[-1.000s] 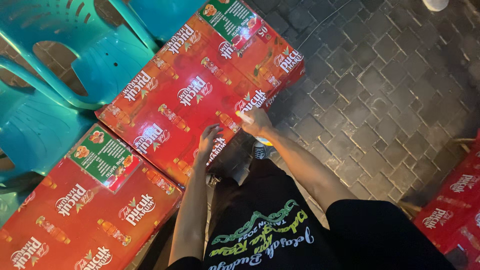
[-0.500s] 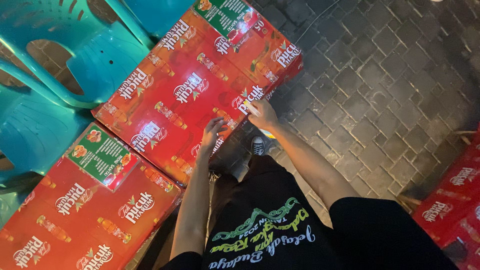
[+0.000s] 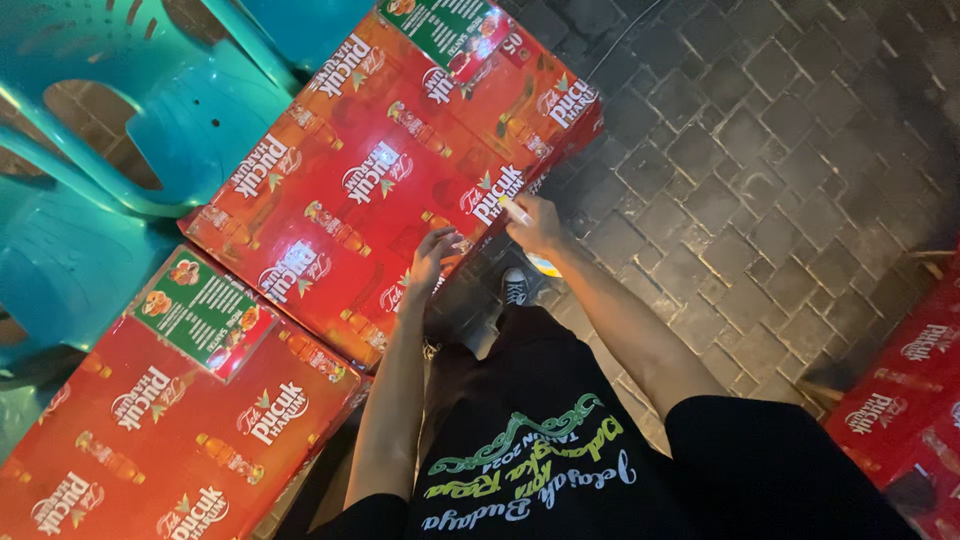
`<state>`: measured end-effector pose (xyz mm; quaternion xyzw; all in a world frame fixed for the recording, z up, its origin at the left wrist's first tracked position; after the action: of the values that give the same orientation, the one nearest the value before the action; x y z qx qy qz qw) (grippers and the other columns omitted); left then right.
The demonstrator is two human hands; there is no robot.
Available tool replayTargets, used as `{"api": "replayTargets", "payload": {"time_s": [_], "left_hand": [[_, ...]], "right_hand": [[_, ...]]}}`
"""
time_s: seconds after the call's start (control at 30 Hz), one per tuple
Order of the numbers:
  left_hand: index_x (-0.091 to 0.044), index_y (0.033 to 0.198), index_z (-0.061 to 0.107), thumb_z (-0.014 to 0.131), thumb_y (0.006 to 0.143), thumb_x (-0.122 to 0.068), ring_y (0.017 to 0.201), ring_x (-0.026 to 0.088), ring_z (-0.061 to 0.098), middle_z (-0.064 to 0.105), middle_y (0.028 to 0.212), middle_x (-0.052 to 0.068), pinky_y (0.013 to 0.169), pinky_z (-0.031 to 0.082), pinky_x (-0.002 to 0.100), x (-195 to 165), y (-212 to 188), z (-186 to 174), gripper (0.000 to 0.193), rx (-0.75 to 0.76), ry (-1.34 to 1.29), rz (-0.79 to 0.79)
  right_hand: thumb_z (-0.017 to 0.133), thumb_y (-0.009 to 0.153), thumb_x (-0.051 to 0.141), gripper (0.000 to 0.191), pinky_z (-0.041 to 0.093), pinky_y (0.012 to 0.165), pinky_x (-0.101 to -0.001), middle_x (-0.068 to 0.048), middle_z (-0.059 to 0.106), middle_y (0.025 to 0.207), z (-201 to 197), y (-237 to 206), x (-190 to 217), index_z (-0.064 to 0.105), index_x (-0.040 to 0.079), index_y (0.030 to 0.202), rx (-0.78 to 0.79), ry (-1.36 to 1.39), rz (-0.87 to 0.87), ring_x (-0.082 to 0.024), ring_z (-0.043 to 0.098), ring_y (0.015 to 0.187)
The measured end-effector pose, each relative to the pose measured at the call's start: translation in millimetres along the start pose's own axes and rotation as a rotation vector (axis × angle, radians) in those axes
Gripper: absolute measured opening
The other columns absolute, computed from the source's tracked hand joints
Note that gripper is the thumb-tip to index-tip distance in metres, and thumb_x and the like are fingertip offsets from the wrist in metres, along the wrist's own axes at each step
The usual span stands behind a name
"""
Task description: The person sprays liquid onto stacked red beverage boxes and then wipes them with a dark cloth. The person moves between boxes, spraying and wiping each surface systematically.
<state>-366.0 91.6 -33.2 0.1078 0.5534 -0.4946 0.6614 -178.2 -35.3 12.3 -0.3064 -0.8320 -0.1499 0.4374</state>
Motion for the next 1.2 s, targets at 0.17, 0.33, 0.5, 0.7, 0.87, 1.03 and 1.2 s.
{"api": "replayTargets", "payload": {"time_s": [0.17,0.33,0.5,0.7,0.87,1.03,1.2], "left_hand": [[-0.002,0.136,0.058,0.055,0.103,-0.027,0.106,0.022,0.067,0.07,0.124,0.012,0.088,0.056,0.034,-4,-2,-1,0.042,-0.017,0.016,0.002],[-0.001,0.136,0.059,0.056,0.102,-0.026,0.105,0.021,0.067,0.07,0.122,0.013,0.088,0.057,0.034,-7,-5,-3,0.042,-0.027,0.013,0.013],[-0.001,0.136,0.058,0.056,0.102,-0.024,0.104,0.022,0.067,0.069,0.122,0.013,0.089,0.057,0.035,-7,-5,-5,0.042,-0.037,-0.007,-0.004],[-0.001,0.136,0.058,0.054,0.102,-0.025,0.107,0.022,0.066,0.071,0.122,0.012,0.091,0.056,0.036,-9,-3,-9,0.042,-0.051,0.088,0.0],[-0.002,0.136,0.058,0.055,0.102,-0.027,0.107,0.022,0.066,0.071,0.121,0.011,0.09,0.055,0.036,-8,-4,-11,0.043,-0.056,0.08,-0.006],[-0.004,0.136,0.059,0.057,0.101,-0.03,0.105,0.02,0.067,0.072,0.12,0.01,0.089,0.055,0.034,-7,-6,-15,0.044,-0.06,0.056,0.011],[-0.006,0.134,0.061,0.063,0.097,-0.032,0.1,0.016,0.067,0.072,0.118,0.007,0.078,0.05,0.03,-3,-12,-23,0.045,-0.138,0.141,-0.051]], "right_hand": [[0.071,0.073,0.011,0.014,0.054,0.064,-0.0404,-0.016,0.07,0.079,1,2,2,0.07,0.005,0.085,-0.023,-0.023,-0.046,-0.03,0.072,0.072],[0.071,0.074,0.014,0.011,0.053,0.063,-0.0429,-0.016,0.069,0.074,6,4,1,0.069,0.005,0.079,-0.019,-0.114,-0.011,-0.033,0.071,0.069],[0.073,0.074,0.018,0.016,0.052,0.062,-0.0449,-0.019,0.067,0.074,6,4,0,0.069,0.003,0.078,-0.042,-0.247,0.011,-0.038,0.068,0.069],[0.071,0.076,0.015,0.013,0.054,0.063,-0.0392,-0.016,0.068,0.071,11,6,2,0.07,0.003,0.082,-0.016,-0.016,0.131,-0.027,0.072,0.067],[0.072,0.074,0.01,0.013,0.054,0.067,-0.036,-0.012,0.071,0.078,16,9,7,0.073,0.006,0.087,0.021,0.021,0.026,-0.019,0.069,0.072],[0.072,0.074,0.01,0.013,0.053,0.065,-0.0345,-0.009,0.07,0.075,23,8,6,0.071,0.007,0.087,0.056,0.071,0.015,-0.015,0.068,0.07],[0.071,0.077,0.012,0.01,0.05,0.059,-0.0375,-0.012,0.065,0.068,32,5,5,0.07,0.005,0.083,0.103,-0.032,0.044,-0.019,0.063,0.061]]}}
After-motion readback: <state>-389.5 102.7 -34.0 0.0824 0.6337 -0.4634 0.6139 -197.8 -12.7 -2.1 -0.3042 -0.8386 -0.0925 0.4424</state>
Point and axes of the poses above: each hand's wrist, its own y-axis towards the middle knuckle, its own z-axis out of the palm, x = y × z, the point moved 3 cm from there along y, towards the middle knuckle
